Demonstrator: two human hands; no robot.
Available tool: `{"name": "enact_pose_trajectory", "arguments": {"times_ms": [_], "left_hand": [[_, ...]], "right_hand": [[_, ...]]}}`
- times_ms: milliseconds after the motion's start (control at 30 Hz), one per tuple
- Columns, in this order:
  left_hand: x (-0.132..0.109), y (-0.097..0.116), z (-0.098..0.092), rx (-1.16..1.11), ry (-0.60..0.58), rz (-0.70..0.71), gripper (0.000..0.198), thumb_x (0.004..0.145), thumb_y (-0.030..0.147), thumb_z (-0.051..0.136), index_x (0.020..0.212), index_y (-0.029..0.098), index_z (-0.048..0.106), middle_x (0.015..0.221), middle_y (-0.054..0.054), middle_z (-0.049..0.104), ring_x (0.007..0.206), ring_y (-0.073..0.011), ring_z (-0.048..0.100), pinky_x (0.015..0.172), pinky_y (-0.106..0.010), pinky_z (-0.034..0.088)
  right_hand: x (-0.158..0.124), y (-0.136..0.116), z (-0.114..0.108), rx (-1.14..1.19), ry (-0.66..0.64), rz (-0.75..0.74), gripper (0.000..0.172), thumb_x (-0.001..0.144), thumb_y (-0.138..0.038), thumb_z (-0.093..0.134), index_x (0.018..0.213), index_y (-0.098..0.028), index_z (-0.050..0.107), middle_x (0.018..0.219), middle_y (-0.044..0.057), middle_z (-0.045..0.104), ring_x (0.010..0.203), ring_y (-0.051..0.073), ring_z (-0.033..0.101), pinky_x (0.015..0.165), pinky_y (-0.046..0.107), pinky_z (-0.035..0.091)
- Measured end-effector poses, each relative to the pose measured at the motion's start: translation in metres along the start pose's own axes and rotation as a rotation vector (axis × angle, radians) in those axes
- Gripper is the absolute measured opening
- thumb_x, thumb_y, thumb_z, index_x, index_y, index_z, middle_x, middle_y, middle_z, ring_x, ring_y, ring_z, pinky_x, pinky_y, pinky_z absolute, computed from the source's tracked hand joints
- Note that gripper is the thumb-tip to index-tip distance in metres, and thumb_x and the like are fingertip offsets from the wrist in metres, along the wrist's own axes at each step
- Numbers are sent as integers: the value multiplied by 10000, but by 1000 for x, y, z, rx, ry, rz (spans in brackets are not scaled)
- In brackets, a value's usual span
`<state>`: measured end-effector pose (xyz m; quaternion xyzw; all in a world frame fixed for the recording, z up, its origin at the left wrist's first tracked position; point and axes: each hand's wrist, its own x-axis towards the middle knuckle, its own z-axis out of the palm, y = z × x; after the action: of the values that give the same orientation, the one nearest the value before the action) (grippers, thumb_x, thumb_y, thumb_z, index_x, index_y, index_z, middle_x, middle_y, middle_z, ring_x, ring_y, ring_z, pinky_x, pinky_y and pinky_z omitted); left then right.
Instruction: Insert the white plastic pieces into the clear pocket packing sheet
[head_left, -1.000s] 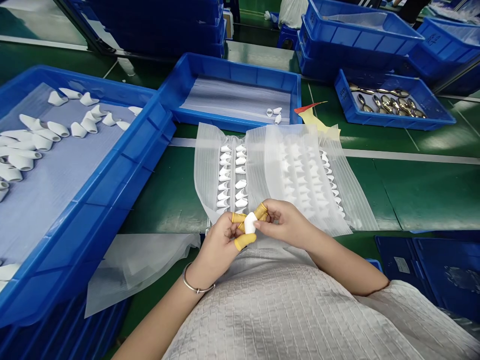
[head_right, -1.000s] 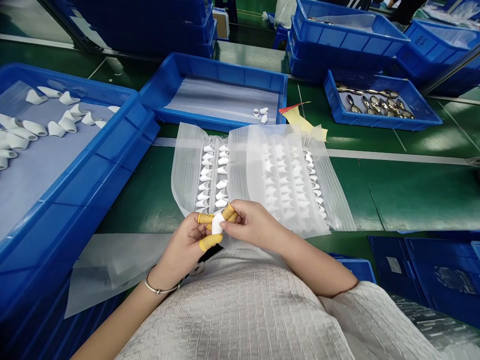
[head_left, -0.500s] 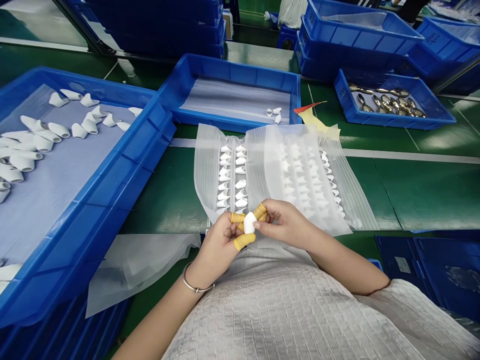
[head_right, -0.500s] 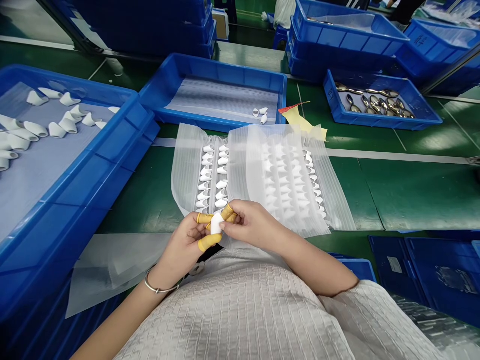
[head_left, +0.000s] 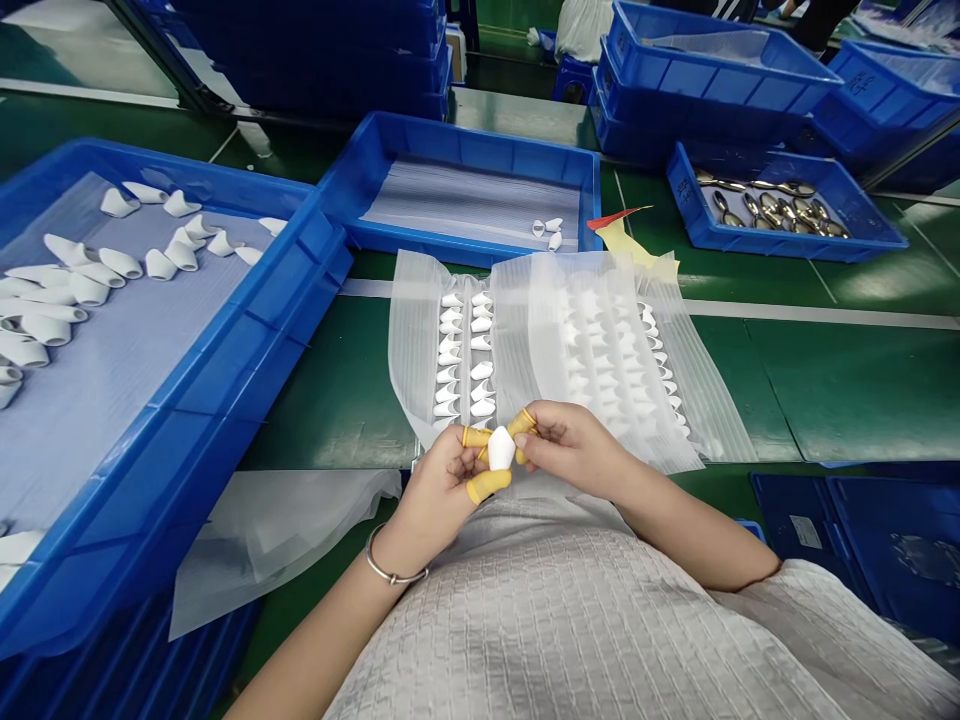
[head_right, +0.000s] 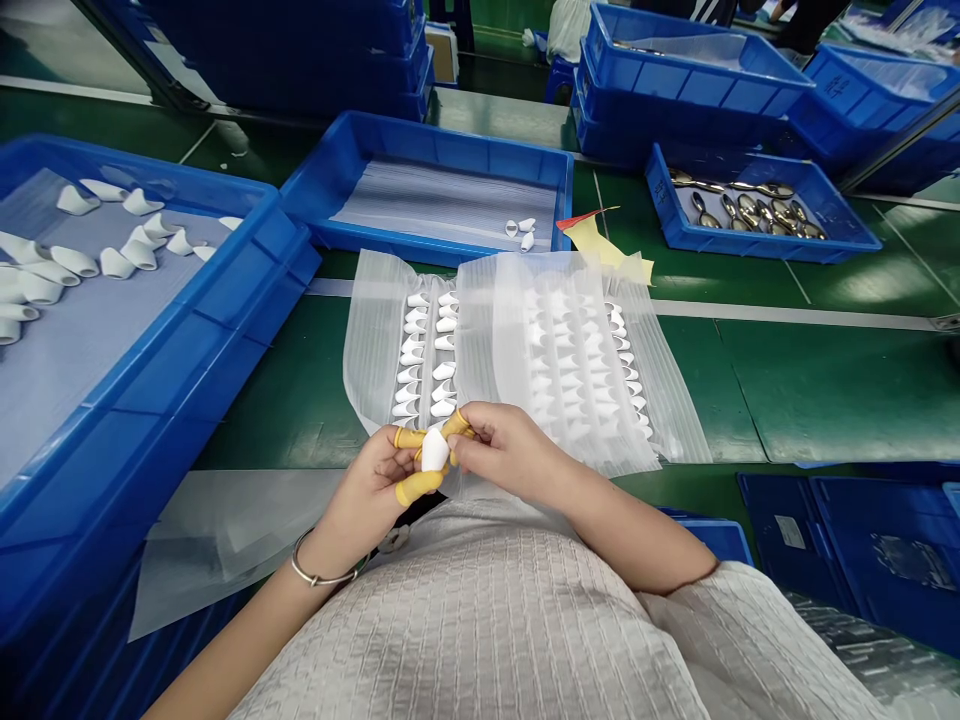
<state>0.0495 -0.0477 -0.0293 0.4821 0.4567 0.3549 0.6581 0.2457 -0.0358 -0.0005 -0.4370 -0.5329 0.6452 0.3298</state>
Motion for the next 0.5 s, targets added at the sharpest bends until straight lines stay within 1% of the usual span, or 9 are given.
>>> {"name": "enact_pose_trajectory", "arguments": {"times_ms": [67,133,200,233,267,333,367,433,500], "left_hand": [[0,-5,-2,9,-15,14,248,768,252,754,907,201,556,769,5,654,675,-134,589,623,-259,465],[1,-11,-4,31,-25,45,246,811,268,735,980,202,569,799,-4,659,705,-141,598,645,-267,469],[2,-15,-6,51,4,86,312,850,265,703,1117,213,551,845,-7,666,725,-141,598,681,-280,476],[3,-15,-7,52,42,108,370,862,266,689,1191,224,523,866,-5,665,723,-137,592,697,-286,479],[5,-13,-7,47,78,128,400,874,275,675,1231,232,500,865,2,656,718,-135,586,707,-291,482],[6,-7,-8,43,127,174,404,890,299,652,1253,233,488,831,14,631,712,-138,577,713,-295,486],[5,-4,-8,51,135,193,386,895,309,643,1243,230,497,818,16,621,715,-140,577,716,-297,489],[2,1,-10,82,135,217,354,907,321,623,1230,224,515,824,8,617,729,-145,579,725,-304,495],[-2,1,-15,126,147,222,337,921,332,602,1229,218,528,840,-2,615,736,-147,575,727,-308,500]], "right_hand": [[2,1,2,32,-7,8,78,880,-259,660,851,-190,638,761,-18,634,698,123,596,670,277,505],[8,2,1,52,-40,46,171,840,-315,731,825,-186,619,727,-32,617,656,110,580,639,260,484],[22,2,-6,58,-71,117,267,775,-362,797,786,-180,602,675,-39,611,599,105,572,586,245,462],[34,-1,-13,66,-49,148,304,734,-374,828,767,-175,601,647,-36,613,566,106,570,551,238,448],[47,-6,-21,78,10,162,334,689,-378,855,749,-169,601,616,-33,611,531,105,563,514,229,429],[80,-22,-43,133,230,118,370,616,-370,888,715,-163,598,583,-26,605,483,97,540,456,209,390],[97,-32,-55,155,324,68,369,619,-376,880,714,-168,590,588,-30,599,483,86,530,452,197,385],[129,-54,-79,184,448,-24,342,673,-388,840,752,-184,578,651,-36,609,540,70,548,495,172,421],[151,-71,-95,200,554,-78,313,699,-375,820,788,-195,579,701,-31,625,575,64,558,513,156,438]]}}
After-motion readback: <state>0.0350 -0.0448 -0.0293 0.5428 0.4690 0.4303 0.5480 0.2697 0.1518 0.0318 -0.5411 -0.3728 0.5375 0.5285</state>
